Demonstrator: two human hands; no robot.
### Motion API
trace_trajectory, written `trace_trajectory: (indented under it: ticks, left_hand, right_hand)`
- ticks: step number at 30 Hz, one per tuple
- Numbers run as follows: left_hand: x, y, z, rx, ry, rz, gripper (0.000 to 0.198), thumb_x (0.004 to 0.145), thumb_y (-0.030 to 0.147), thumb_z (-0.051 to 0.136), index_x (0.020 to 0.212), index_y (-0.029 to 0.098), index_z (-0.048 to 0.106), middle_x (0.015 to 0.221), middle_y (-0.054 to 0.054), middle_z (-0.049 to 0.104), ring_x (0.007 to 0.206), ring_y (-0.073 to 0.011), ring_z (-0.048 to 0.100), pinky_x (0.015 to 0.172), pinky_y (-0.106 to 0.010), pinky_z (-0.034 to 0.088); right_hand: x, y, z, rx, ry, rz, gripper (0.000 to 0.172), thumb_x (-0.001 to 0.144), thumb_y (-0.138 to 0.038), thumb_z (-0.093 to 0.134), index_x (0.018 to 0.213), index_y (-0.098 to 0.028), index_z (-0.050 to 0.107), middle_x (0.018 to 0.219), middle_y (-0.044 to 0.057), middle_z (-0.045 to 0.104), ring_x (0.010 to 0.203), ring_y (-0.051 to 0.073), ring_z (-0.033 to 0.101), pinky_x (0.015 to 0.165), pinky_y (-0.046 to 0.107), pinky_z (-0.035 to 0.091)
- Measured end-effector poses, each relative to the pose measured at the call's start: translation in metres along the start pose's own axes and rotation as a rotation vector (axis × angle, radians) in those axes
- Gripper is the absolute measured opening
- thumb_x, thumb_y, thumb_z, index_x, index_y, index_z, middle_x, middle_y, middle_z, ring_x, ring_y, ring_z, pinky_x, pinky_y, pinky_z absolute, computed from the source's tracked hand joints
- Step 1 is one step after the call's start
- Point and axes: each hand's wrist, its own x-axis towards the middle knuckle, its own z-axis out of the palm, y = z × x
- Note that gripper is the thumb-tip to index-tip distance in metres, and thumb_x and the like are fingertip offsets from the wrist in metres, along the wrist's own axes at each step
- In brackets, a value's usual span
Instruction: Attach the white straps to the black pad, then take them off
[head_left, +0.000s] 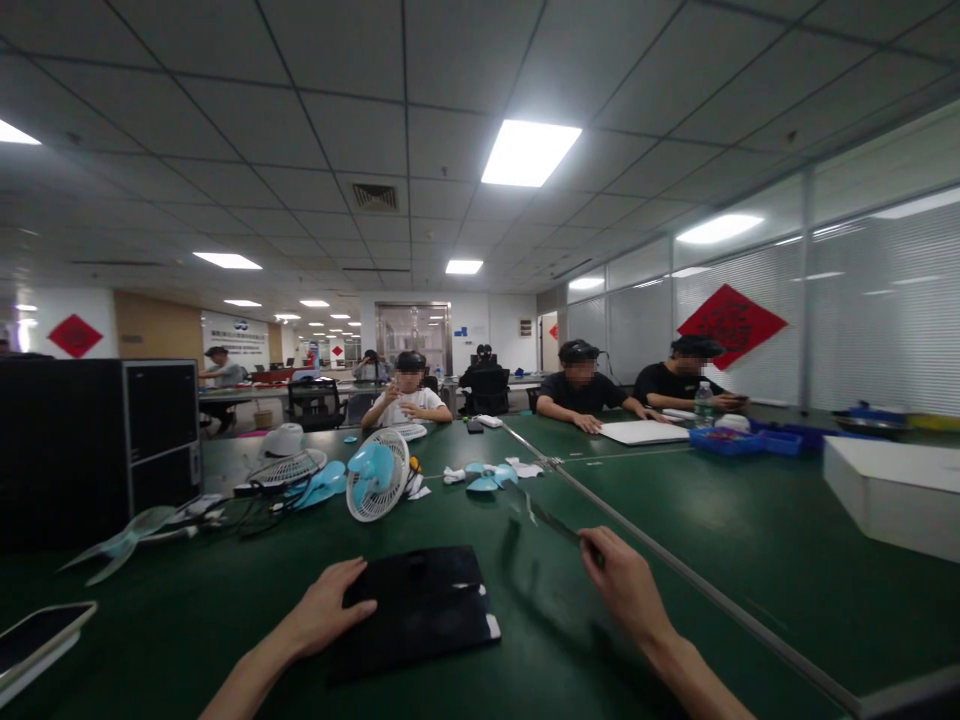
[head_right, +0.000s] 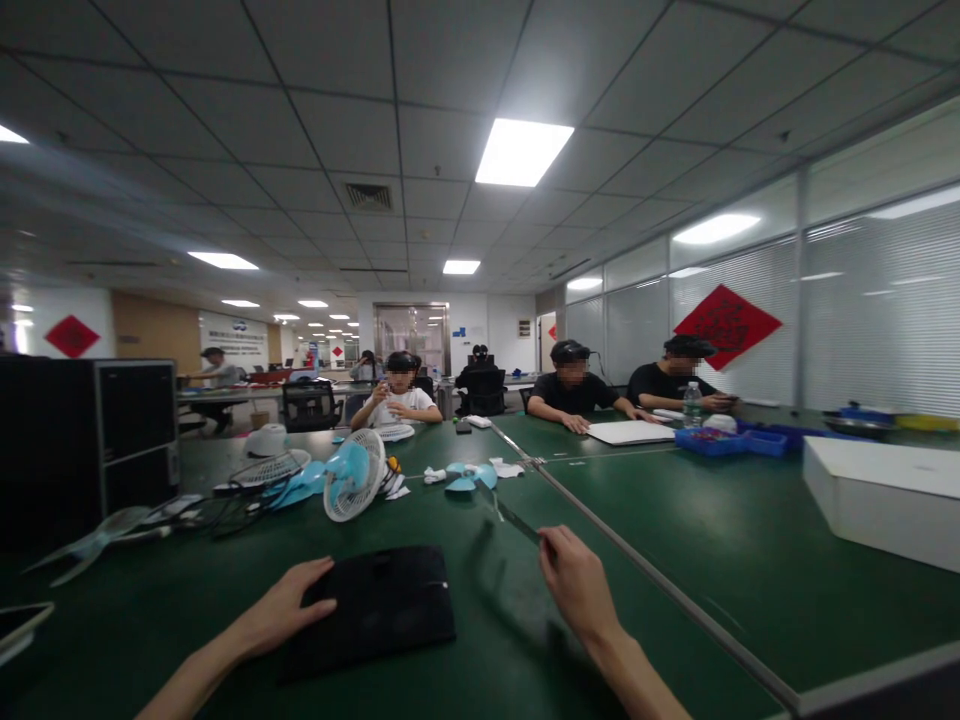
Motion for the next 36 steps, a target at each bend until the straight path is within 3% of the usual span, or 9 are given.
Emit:
trace_trajectory:
  ticks: [4,7,9,12,15,17,22,29,36]
  left_hand:
    - [0.006,0.000,-0.007,-0.021,0.205,0.076,0.076,0.076,0.065,0.045,0.132,0.013,0.049,0.143,-0.012,0.043,0.134,-0.0286,0.035,0.113,-0.043,0.025]
    - [0.004,0.010,-0.026,-0.114,0.492,0.149,0.058,0.084,0.058,0.037,0.118,0.016,0.059,0.127,-0.009,0.058,0.123,-0.0255,0.047,0.109,-0.040,0.032]
    - [-0.004,0.022,-0.039,-0.226,0.559,0.137,0.054,0.083,0.059,0.038,0.104,0.017,0.065,0.109,-0.008,0.066,0.105,-0.0243,0.058,0.093,-0.035,0.044]
    - [-0.019,0.044,-0.048,-0.428,0.358,0.101,0.060,0.080,0.067,0.040,0.090,0.014,0.067,0.082,-0.006,0.068,0.067,-0.0164,0.059,0.056,-0.025,0.045]
    - [-0.030,0.057,-0.043,-0.609,0.105,0.128,0.064,0.080,0.070,0.039,0.084,0.012,0.066,0.069,-0.003,0.064,0.051,-0.0095,0.049,0.043,-0.020,0.034]
    - [-0.033,0.059,-0.037,-0.628,0.022,0.138,0.060,0.079,0.069,0.044,0.076,0.012,0.064,0.059,0.001,0.058,0.043,-0.0063,0.043,0.039,-0.019,0.028]
    - [-0.036,0.058,-0.033,-0.615,-0.051,0.071,0.047,0.071,0.060,0.063,0.075,0.013,0.061,0.052,0.005,0.054,0.039,-0.0057,0.043,0.037,-0.017,0.028]
    - [-0.042,0.061,-0.032,-0.727,-0.197,-0.052,0.042,0.066,0.053,0.069,0.071,0.013,0.059,0.050,0.005,0.052,0.041,-0.0057,0.044,0.040,-0.018,0.032]
    - [-0.035,0.045,-0.016,-0.580,-0.277,-0.117,0.043,0.063,0.055,0.070,0.063,0.014,0.057,0.044,0.005,0.051,0.039,-0.0067,0.045,0.040,-0.019,0.030]
  right_hand:
    - [0.008,-0.018,-0.007,0.365,0.022,0.057,0.031,0.085,-0.041,0.047,0.093,-0.018,0.064,0.086,0.008,0.064,0.078,0.022,0.058,0.071,0.031,0.044]
    - [0.016,-0.041,-0.005,0.647,-0.136,0.099,0.031,0.079,-0.045,0.055,0.085,-0.017,0.065,0.080,0.005,0.064,0.077,0.020,0.057,0.069,0.029,0.043]
    - [0.022,-0.057,0.000,0.818,-0.264,0.144,0.028,0.075,-0.043,0.060,0.080,-0.016,0.065,0.079,0.004,0.064,0.075,0.018,0.056,0.068,0.028,0.042]
    - [0.029,-0.076,0.015,0.985,-0.483,0.241,0.024,0.068,-0.037,0.066,0.077,-0.015,0.066,0.073,0.002,0.062,0.067,0.014,0.053,0.062,0.025,0.039]
    - [0.034,-0.084,0.035,1.044,-0.695,0.289,0.019,0.065,-0.030,0.067,0.075,-0.014,0.066,0.067,0.000,0.060,0.061,0.011,0.050,0.057,0.023,0.036]
    - [0.035,-0.084,0.048,1.057,-0.757,0.297,0.017,0.065,-0.028,0.066,0.075,-0.013,0.067,0.067,0.000,0.060,0.060,0.010,0.050,0.056,0.022,0.035]
    - [0.030,-0.081,0.065,1.072,-0.756,0.373,0.020,0.062,-0.027,0.066,0.076,-0.013,0.067,0.069,0.001,0.063,0.062,0.011,0.054,0.059,0.023,0.039]
    - [0.021,-0.081,0.062,1.086,-0.781,0.401,0.020,0.065,-0.025,0.067,0.080,-0.012,0.067,0.080,0.005,0.067,0.072,0.014,0.060,0.067,0.026,0.045]
    - [0.017,-0.064,0.085,0.948,-0.770,0.389,0.018,0.070,-0.023,0.063,0.083,-0.012,0.068,0.075,0.003,0.066,0.065,0.012,0.058,0.061,0.023,0.042]
